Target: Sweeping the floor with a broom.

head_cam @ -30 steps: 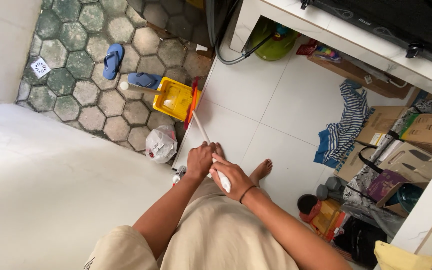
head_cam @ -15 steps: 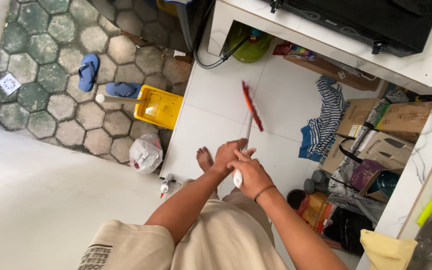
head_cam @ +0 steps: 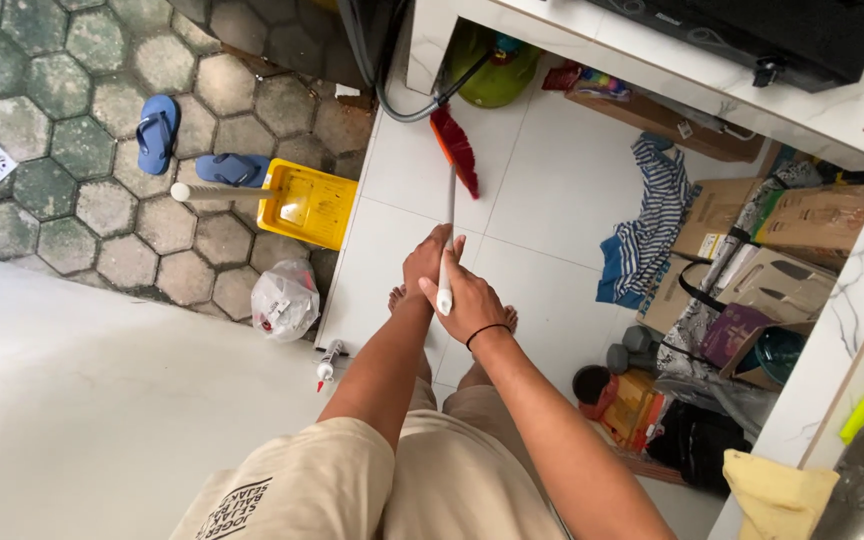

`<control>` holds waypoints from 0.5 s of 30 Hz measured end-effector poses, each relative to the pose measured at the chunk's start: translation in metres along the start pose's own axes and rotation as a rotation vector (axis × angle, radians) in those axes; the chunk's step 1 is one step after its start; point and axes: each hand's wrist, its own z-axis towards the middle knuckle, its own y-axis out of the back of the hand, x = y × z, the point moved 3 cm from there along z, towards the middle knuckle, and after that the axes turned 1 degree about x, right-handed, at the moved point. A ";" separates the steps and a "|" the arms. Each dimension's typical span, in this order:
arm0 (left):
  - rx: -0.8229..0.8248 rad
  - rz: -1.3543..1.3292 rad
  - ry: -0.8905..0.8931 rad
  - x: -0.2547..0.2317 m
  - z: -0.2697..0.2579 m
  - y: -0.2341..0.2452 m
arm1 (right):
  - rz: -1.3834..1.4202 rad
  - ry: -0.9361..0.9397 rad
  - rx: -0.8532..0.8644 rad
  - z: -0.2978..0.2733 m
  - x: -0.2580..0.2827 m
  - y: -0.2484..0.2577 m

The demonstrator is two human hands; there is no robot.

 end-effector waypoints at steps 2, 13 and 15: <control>-0.029 -0.017 0.042 0.000 0.003 0.007 | 0.014 0.019 -0.008 0.003 0.008 0.004; -0.115 -0.002 0.100 0.056 -0.023 -0.009 | -0.067 0.160 0.101 -0.007 -0.008 -0.039; -0.148 0.125 -0.030 0.079 -0.030 -0.027 | -0.105 0.208 0.176 -0.016 -0.011 -0.048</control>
